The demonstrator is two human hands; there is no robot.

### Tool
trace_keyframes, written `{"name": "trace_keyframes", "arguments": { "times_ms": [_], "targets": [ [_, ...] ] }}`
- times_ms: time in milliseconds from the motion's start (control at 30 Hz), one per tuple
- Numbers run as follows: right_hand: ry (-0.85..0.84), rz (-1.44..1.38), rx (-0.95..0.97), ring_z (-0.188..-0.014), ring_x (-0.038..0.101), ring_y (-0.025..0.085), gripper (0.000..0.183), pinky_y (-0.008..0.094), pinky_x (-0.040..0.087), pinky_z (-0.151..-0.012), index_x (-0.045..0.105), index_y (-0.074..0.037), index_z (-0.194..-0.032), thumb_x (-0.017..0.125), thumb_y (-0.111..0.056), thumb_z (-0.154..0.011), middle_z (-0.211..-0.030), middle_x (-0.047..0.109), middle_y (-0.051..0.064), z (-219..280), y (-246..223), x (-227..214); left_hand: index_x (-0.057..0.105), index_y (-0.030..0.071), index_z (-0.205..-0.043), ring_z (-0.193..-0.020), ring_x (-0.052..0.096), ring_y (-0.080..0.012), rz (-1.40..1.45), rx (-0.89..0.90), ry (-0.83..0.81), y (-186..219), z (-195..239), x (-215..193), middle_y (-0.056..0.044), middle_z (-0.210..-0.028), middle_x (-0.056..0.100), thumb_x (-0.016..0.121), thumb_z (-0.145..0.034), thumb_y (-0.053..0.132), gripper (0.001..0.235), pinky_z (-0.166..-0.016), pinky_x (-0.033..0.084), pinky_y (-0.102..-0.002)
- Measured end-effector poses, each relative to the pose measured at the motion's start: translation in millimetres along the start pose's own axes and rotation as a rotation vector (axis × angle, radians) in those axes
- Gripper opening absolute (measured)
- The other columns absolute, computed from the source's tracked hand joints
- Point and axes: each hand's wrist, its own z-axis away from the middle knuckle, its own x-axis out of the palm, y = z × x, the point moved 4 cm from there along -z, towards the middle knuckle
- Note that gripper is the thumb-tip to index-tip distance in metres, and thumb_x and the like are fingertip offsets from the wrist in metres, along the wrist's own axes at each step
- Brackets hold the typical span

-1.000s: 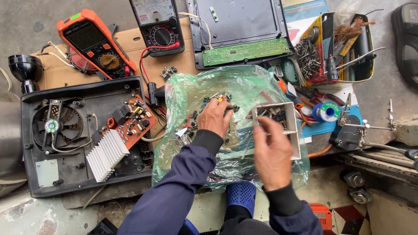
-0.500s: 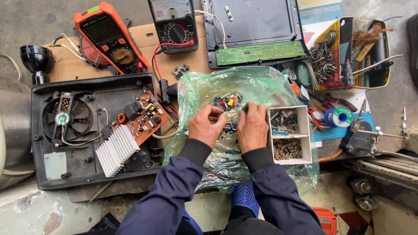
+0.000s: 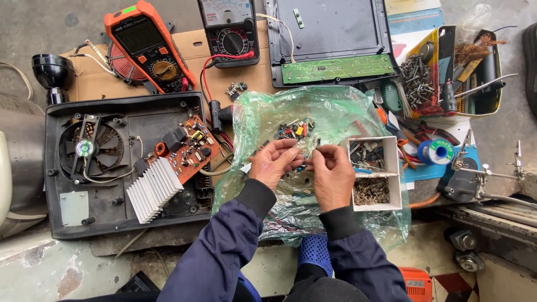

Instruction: The person sits on the floor and sorts small electronic components from a plastic bag into a compartmentalized box. They use a magnifying glass to inspect individual parts, then place them into the box or back into the bag.

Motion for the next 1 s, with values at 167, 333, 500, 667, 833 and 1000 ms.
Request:
{"name": "trace_keyframes", "arguments": {
  "times_ms": [167, 333, 500, 667, 833, 1000],
  "targets": [
    [0.019, -0.615, 0.341, -0.089, 0.084, 0.033, 0.016, 0.034, 0.073, -0.077, 0.070, 0.006, -0.112, 0.076, 0.003, -0.098, -0.100, 0.072, 0.019, 2, -2, -9, 0.074, -0.003, -0.137, -0.103, 0.084, -0.0242, 0.207, -0.119, -0.086, 5, 4, 8, -0.025, -0.117, 0.083, 0.074, -0.105, 0.007, 0.034, -0.094, 0.073, -0.034],
    [-0.058, -0.876, 0.483, -0.089, 0.083, 0.029, 0.019, 0.031, 0.068, -0.078, 0.070, 0.001, -0.112, 0.077, 0.004, -0.095, -0.097, 0.074, 0.015, -1, 0, -13, 0.071, -0.007, -0.139, -0.106, 0.083, -0.0269, 0.267, -0.174, -0.101, 17, 9, 11, -0.027, -0.118, 0.081, 0.065, -0.107, 0.003, 0.034, -0.098, 0.072, -0.037],
    [-0.090, -0.968, 0.591, -0.094, 0.081, 0.025, 0.024, 0.031, 0.066, -0.083, 0.070, 0.000, -0.119, 0.073, 0.005, -0.096, -0.104, 0.078, 0.017, 1, -4, -12, 0.071, -0.009, -0.138, -0.107, 0.083, -0.0302, 0.300, -0.190, -0.077, 25, 14, 14, -0.030, -0.119, 0.080, 0.062, -0.105, 0.002, 0.036, -0.101, 0.071, -0.040],
    [-0.085, -1.012, 0.599, -0.103, 0.082, 0.031, 0.026, 0.037, 0.069, -0.094, 0.071, 0.005, -0.122, 0.063, 0.003, -0.098, -0.112, 0.079, 0.024, 0, -10, -13, 0.067, -0.010, -0.144, -0.119, 0.079, -0.0347, 0.352, -0.201, -0.084, 28, 16, 14, -0.034, -0.128, 0.076, 0.061, -0.107, 0.004, 0.040, -0.110, 0.067, -0.046],
    [-0.078, -1.037, 0.608, -0.111, 0.080, 0.033, 0.030, 0.042, 0.067, -0.102, 0.070, 0.007, -0.125, 0.059, 0.002, -0.098, -0.117, 0.078, 0.027, 2, -16, -13, 0.067, -0.009, -0.145, -0.121, 0.078, -0.0353, 0.369, -0.210, -0.069, 36, 22, 16, -0.032, -0.131, 0.076, 0.061, -0.108, 0.007, 0.041, -0.111, 0.065, -0.046],
    [-0.079, -1.058, 0.638, -0.118, 0.078, 0.038, 0.036, 0.045, 0.065, -0.106, 0.068, 0.009, -0.131, 0.056, 0.000, -0.099, -0.124, 0.076, 0.031, 2, -16, -12, 0.067, -0.008, -0.146, -0.123, 0.077, -0.0353, 0.357, -0.209, -0.061, 37, 24, 12, -0.031, -0.132, 0.076, 0.061, -0.108, 0.009, 0.042, -0.113, 0.064, -0.046]
  ]
}}
